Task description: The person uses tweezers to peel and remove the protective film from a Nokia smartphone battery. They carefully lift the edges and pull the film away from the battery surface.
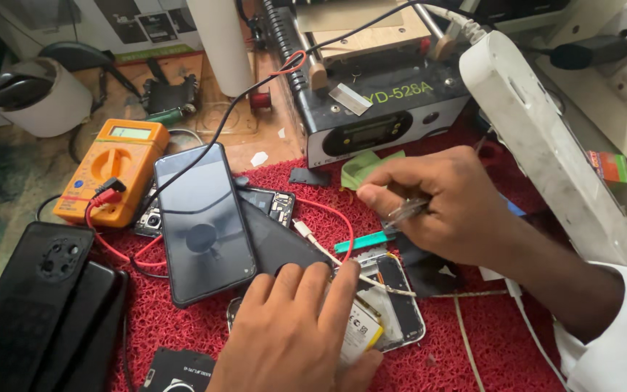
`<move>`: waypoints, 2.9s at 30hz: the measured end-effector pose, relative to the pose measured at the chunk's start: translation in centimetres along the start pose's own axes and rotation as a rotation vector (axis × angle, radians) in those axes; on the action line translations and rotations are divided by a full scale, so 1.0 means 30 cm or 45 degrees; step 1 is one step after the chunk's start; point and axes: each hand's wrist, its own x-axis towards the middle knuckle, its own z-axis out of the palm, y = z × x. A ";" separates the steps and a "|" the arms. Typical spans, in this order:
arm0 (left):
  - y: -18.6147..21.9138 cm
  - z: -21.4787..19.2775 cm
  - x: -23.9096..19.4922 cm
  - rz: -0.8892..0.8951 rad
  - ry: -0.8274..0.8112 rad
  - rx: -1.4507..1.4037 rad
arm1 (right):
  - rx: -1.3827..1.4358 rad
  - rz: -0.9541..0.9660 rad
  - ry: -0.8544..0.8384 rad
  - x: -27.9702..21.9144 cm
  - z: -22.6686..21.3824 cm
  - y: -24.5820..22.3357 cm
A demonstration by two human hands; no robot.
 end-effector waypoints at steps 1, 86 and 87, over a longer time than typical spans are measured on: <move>0.003 -0.003 -0.003 0.004 0.046 0.009 | 0.044 0.011 -0.023 -0.001 0.000 0.000; -0.016 -0.012 0.038 -0.120 0.725 -0.454 | 0.275 0.240 -0.710 -0.008 -0.113 0.056; -0.023 -0.015 0.038 -0.086 0.706 -0.404 | 0.189 0.176 -0.684 -0.008 -0.117 0.059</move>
